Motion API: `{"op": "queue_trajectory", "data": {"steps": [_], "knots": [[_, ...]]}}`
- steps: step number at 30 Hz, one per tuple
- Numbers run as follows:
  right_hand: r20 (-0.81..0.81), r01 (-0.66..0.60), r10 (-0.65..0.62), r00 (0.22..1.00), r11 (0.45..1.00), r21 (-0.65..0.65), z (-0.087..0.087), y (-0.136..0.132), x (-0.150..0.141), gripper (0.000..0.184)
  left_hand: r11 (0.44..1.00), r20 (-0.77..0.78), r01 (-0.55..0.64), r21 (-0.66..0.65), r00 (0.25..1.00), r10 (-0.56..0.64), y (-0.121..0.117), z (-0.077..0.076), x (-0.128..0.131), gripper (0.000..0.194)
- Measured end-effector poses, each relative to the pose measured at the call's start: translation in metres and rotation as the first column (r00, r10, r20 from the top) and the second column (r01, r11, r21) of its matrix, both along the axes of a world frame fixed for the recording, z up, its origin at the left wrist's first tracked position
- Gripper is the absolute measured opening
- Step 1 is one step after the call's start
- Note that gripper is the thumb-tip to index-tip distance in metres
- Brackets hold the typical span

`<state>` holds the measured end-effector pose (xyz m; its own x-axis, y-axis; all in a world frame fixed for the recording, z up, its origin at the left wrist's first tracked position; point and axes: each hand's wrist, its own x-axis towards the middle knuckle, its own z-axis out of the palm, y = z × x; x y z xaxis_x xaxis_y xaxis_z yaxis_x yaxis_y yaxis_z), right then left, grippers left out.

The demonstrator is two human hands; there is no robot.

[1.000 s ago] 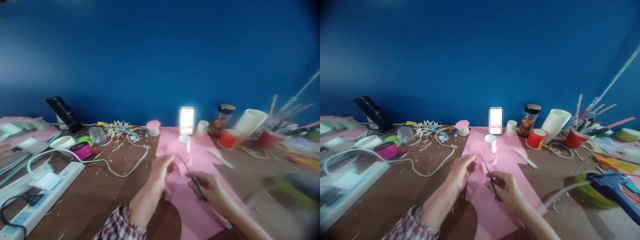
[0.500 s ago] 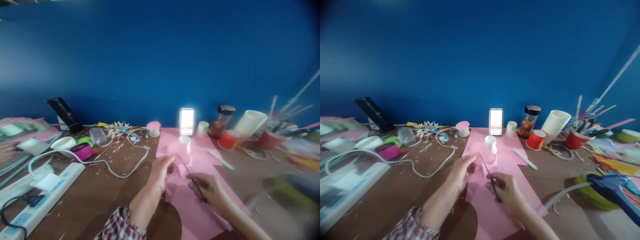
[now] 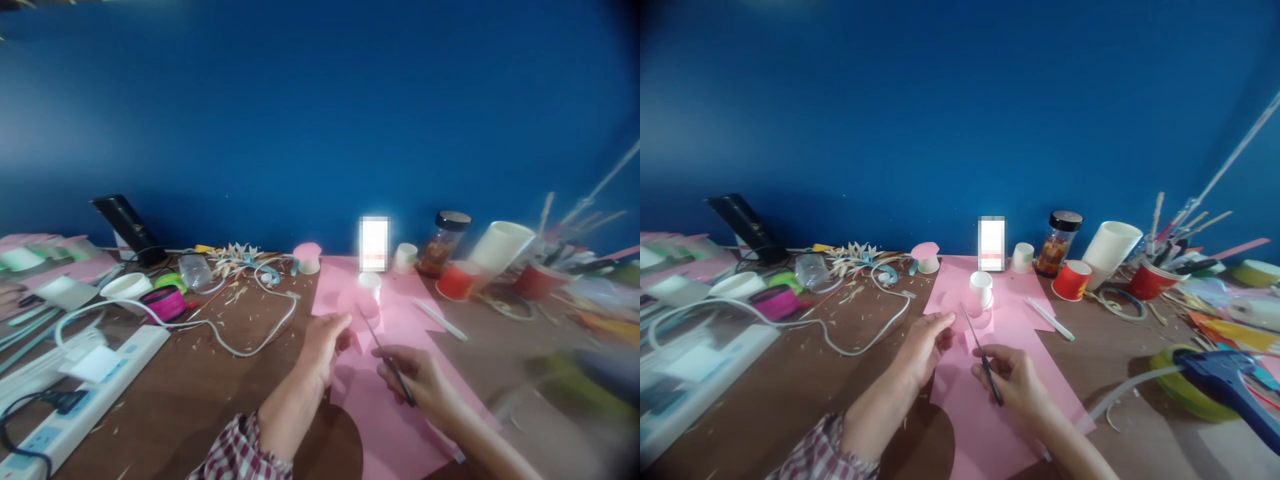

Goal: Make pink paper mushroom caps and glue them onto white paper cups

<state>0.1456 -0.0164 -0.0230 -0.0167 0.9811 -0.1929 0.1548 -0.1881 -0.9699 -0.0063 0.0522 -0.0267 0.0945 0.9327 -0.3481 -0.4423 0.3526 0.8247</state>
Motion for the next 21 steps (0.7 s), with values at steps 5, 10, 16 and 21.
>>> {"op": "queue_trajectory", "data": {"steps": [5, 10, 16, 21], "knots": [[0.018, -0.013, 0.013, 1.0, 1.0, 0.007, 0.0007, 0.0003, 0.0008, 0.049, 1.0, 0.003, -0.002, -0.011, 1.0, 0.002, -0.0004, 0.0022, 0.0001, 0.024], [0.026, -0.009, 0.009, 1.0, 1.0, -0.002, 0.0045, -0.0009, -0.0004, 0.048, 1.0, 0.007, 0.01, -0.014, 1.0, -0.01, -0.0005, 0.0018, 0.0014, 0.024], [0.028, 0.009, -0.009, 1.0, 1.0, 0.002, 0.0037, 0.0002, -0.0012, 0.049, 0.999, 0.011, 0.026, -0.036, 1.0, -0.025, -0.0033, 0.0034, 0.0025, 0.025], [0.034, 0.018, -0.018, 0.999, 1.0, 0.004, 0.0036, 0.0004, -0.0016, 0.049, 0.999, 0.001, 0.02, -0.045, 1.0, -0.02, -0.004, 0.0039, 0.0026, 0.026]]}}
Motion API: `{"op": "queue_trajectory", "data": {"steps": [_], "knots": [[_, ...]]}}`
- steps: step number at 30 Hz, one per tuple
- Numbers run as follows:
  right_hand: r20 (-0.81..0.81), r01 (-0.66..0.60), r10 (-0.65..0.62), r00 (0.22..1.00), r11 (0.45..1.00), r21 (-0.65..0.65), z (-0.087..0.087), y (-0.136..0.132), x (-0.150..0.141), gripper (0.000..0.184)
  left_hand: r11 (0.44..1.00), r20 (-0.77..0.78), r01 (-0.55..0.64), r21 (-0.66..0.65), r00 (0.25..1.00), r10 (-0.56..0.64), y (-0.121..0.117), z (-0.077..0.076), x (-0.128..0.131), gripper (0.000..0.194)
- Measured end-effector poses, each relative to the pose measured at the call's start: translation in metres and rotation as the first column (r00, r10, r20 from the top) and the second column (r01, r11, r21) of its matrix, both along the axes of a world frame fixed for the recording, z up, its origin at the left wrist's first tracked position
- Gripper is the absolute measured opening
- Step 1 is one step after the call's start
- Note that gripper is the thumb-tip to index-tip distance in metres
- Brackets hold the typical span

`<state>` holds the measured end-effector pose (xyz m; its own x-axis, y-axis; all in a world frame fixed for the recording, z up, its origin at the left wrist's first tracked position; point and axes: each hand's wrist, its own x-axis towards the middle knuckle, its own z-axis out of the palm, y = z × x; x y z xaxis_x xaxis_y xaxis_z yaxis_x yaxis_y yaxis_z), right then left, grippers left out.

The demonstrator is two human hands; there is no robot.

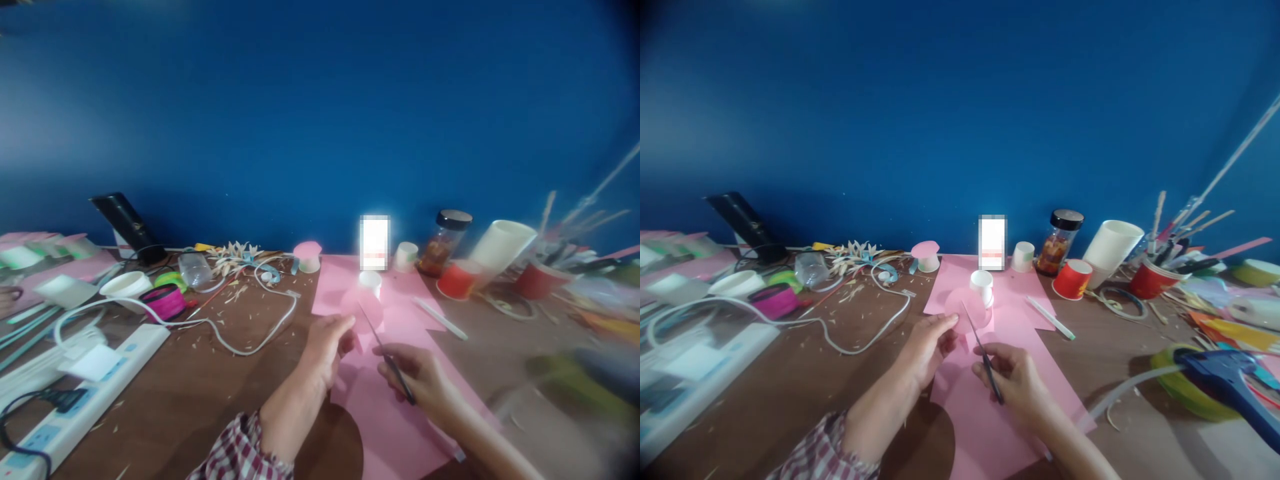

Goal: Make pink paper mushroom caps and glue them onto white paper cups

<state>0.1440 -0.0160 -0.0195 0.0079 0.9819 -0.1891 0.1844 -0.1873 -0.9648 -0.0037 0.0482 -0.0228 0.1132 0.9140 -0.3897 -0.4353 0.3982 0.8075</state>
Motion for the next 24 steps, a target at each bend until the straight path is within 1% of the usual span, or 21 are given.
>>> {"op": "queue_trajectory", "data": {"steps": [11, 15, 24], "knots": [[0.023, 0.01, -0.01, 1.0, 1.0, -0.002, 0.0017, -0.0006, -0.0001, 0.051, 1.0, 0.015, 0.006, 0.001, 1.0, -0.006, -0.0009, 0.0012, 0.0009, 0.026], [0.006, 0.032, -0.032, 0.999, 0.999, -0.024, 0.002, -0.0007, -0.0009, 0.053, 1.0, 0.006, 0.013, 0.004, 1.0, -0.013, -0.0009, 0.0012, 0.0009, 0.025], [-0.027, 0.039, -0.04, 0.999, 0.999, -0.029, -0.0009, -0.0007, -0.0011, 0.052, 1.0, 0.009, -0.003, -0.006, 1.0, 0.003, -0.001, 0.0037, 0.0008, 0.026]]}}
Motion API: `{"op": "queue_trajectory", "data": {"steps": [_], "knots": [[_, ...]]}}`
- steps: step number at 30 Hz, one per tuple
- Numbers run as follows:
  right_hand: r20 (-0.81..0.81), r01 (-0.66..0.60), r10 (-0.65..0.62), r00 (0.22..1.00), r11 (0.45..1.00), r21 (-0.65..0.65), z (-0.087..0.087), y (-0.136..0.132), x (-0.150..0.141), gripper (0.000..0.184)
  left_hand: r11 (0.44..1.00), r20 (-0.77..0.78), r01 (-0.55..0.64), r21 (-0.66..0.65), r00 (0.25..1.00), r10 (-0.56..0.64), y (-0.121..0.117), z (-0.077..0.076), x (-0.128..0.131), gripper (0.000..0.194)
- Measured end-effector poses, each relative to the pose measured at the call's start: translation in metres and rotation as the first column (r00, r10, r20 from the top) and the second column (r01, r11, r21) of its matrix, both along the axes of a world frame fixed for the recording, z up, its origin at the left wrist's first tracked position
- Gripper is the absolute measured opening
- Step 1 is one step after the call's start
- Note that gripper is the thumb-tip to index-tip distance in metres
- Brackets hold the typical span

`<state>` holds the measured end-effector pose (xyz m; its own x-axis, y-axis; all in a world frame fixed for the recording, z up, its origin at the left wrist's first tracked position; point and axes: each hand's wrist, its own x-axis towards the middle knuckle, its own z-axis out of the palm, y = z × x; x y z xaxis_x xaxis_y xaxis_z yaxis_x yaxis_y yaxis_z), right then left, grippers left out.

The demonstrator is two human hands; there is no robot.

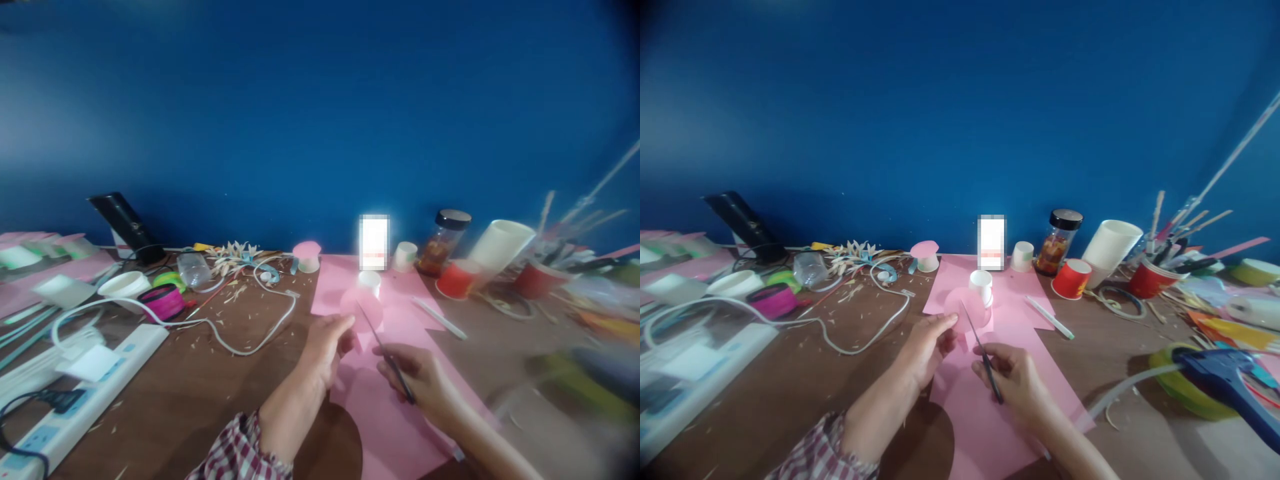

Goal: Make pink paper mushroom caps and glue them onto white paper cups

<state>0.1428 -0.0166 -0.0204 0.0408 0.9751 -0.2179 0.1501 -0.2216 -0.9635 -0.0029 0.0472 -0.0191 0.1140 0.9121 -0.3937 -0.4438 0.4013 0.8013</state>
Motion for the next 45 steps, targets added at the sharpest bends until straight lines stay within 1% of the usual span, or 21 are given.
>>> {"op": "queue_trajectory", "data": {"steps": [8, 15, 22, 27, 30, 33, 36, 41, 45], "knots": [[-0.009, -0.007, 0.007, 1.0, 1.0, 0.004, 0.0, 0.0, 0.002, 0.049, 1.0, 0.012, 0.003, 0.001, 1.0, -0.003, 0.0, -0.003, -0.001, 0.024], [-0.005, -0.002, 0.002, 1.0, 1.0, 0.007, -0.003, -0.001, 0.001, 0.05, 0.999, 0.026, 0.031, 0.012, 0.999, -0.031, 0.002, -0.005, -0.002, 0.024], [0.003, 0.01, -0.01, 1.0, 1.0, -0.007, 0.002, 0.0, 0.0, 0.051, 0.999, -0.007, 0.054, 0.008, 0.999, -0.054, 0.003, -0.002, -0.003, 0.024], [0.014, -0.016, 0.016, 1.0, 1.0, -0.003, -0.004, 0.001, 0.003, 0.05, 0.998, -0.035, 0.065, 0.017, 0.997, -0.064, 0.003, -0.002, -0.003, 0.022], [0.007, -0.06, 0.06, 0.998, 0.998, 0.006, -0.006, 0.0, 0.004, 0.048, 0.997, -0.037, 0.073, 0.026, 0.997, -0.072, 0.004, -0.003, -0.004, 0.021], [-0.062, -0.104, 0.105, 0.992, 0.994, 0.022, -0.002, -0.001, 0.005, 0.047, 0.996, -0.033, 0.077, 0.034, 0.997, -0.076, 0.004, -0.004, -0.004, 0.021], [-0.102, -0.112, 0.114, 0.988, 0.993, 0.022, 0.002, -0.001, 0.005, 0.045, 0.997, -0.033, 0.071, 0.031, 0.997, -0.07, 0.004, -0.004, -0.003, 0.022], [-0.096, -0.11, 0.112, 0.989, 0.994, 0.026, 0.006, -0.001, 0.004, 0.045, 0.999, -0.034, 0.045, 0.024, 0.998, -0.044, 0.002, -0.001, -0.002, 0.024], [-0.045, -0.114, 0.116, 0.992, 0.993, 0.037, 0.007, -0.002, 0.004, 0.045, 0.999, -0.035, 0.029, 0.022, 0.999, -0.028, 0.001, 0.0, -0.002, 0.025]]}}
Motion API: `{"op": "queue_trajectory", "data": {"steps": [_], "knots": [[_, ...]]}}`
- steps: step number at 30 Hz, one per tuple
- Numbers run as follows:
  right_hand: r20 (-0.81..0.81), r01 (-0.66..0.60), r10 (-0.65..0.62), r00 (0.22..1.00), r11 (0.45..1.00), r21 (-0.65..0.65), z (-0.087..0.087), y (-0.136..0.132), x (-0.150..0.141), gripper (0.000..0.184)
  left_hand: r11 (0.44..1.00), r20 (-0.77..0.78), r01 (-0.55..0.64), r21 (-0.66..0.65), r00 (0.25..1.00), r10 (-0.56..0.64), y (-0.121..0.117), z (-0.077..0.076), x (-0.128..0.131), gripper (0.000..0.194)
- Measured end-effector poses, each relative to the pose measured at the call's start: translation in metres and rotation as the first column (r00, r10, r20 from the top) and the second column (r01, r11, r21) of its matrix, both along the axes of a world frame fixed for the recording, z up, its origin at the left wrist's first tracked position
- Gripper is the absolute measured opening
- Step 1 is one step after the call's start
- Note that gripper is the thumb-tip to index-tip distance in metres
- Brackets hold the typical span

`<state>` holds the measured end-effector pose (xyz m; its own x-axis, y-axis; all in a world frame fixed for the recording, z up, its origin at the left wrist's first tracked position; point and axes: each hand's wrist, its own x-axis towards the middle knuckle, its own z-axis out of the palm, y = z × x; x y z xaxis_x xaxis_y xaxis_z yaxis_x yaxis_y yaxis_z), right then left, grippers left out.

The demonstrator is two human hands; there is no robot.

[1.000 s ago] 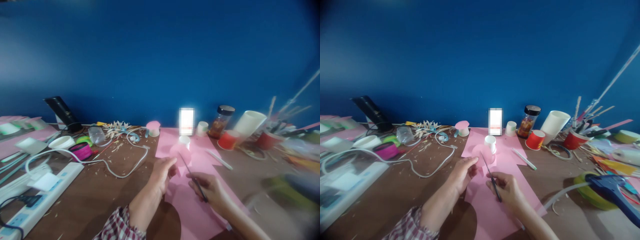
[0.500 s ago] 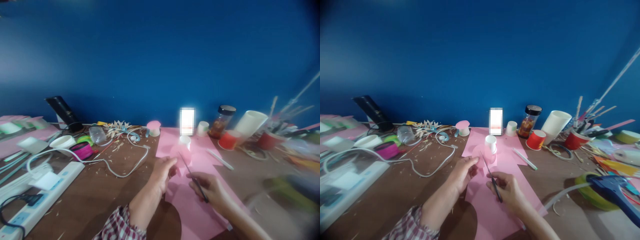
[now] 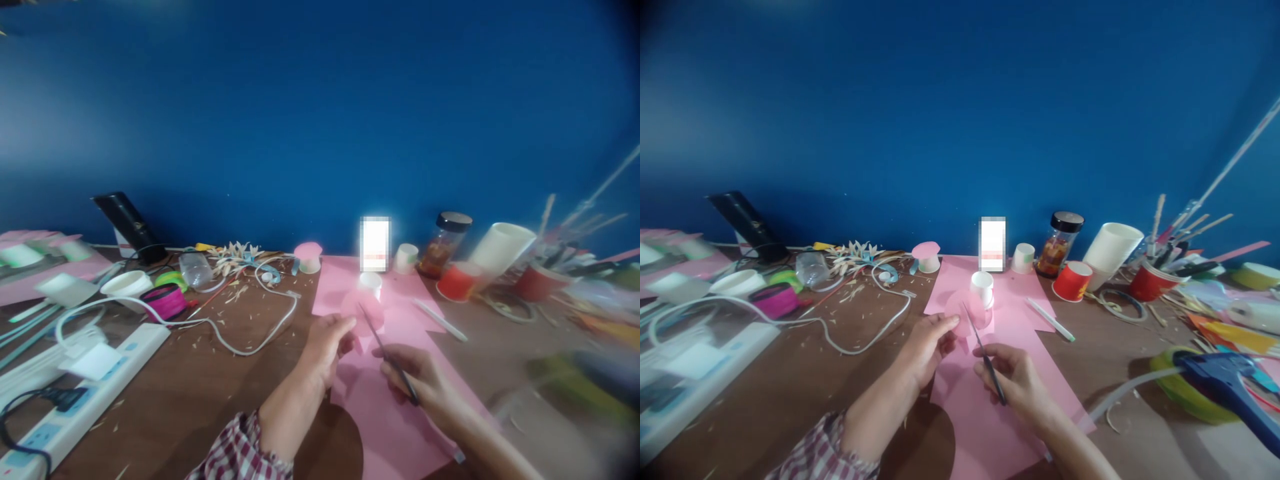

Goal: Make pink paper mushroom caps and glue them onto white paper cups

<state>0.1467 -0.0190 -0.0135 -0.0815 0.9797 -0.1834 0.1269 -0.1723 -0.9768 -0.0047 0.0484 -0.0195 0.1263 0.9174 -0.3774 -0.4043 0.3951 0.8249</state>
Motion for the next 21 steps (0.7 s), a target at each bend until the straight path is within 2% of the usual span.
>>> {"op": "queue_trajectory", "data": {"steps": [21], "knots": [[0.077, 0.028, -0.029, 0.997, 0.999, 0.016, -0.0034, 0.0015, -0.0003, 0.047, 0.999, -0.014, 0.044, 0.0, 0.999, -0.044, -0.0013, -0.0018, 0.0024, 0.025]]}}
